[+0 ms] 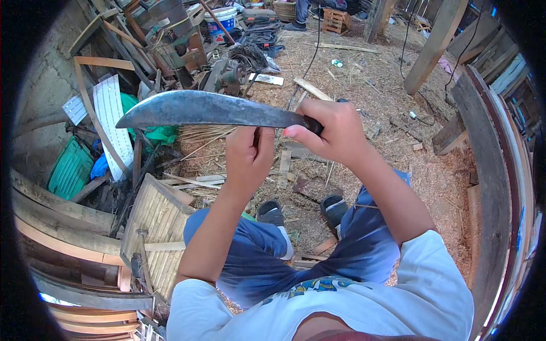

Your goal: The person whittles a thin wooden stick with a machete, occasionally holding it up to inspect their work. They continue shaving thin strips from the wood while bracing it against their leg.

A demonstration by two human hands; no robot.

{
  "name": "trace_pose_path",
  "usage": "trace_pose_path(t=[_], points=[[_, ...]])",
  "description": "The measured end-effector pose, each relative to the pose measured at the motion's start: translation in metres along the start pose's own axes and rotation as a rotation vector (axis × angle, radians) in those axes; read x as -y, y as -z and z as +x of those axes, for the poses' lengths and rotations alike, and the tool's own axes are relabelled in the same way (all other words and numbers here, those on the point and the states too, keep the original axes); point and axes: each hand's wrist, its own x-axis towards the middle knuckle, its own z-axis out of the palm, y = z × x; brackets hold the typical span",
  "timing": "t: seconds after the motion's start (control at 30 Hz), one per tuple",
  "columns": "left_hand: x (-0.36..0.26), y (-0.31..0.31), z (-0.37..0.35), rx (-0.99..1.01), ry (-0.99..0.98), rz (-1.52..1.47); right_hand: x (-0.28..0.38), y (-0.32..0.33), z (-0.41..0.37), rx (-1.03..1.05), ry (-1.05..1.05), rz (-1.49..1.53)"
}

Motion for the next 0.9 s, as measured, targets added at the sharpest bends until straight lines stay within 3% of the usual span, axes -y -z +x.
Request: trace_pose_path(t=[0.17,0.37,0.9], points=[[0.0037,0.0062,-0.0037,0.102,0.126,-0.102,0.0007,-0.0034,0.0011,-0.045,0.004,0.01],[0.0064,-0.0007,-0.0023,0.023,-0.014,-0.013,-0.0002,0.0008,-0.0004,0.019,-0.004,0.001],[0.0081,-0.0032,-0.0041,0.045,0.047,-0.09,-0.002,0.0018,-0.0009,0.011,-0.009,0.0]])
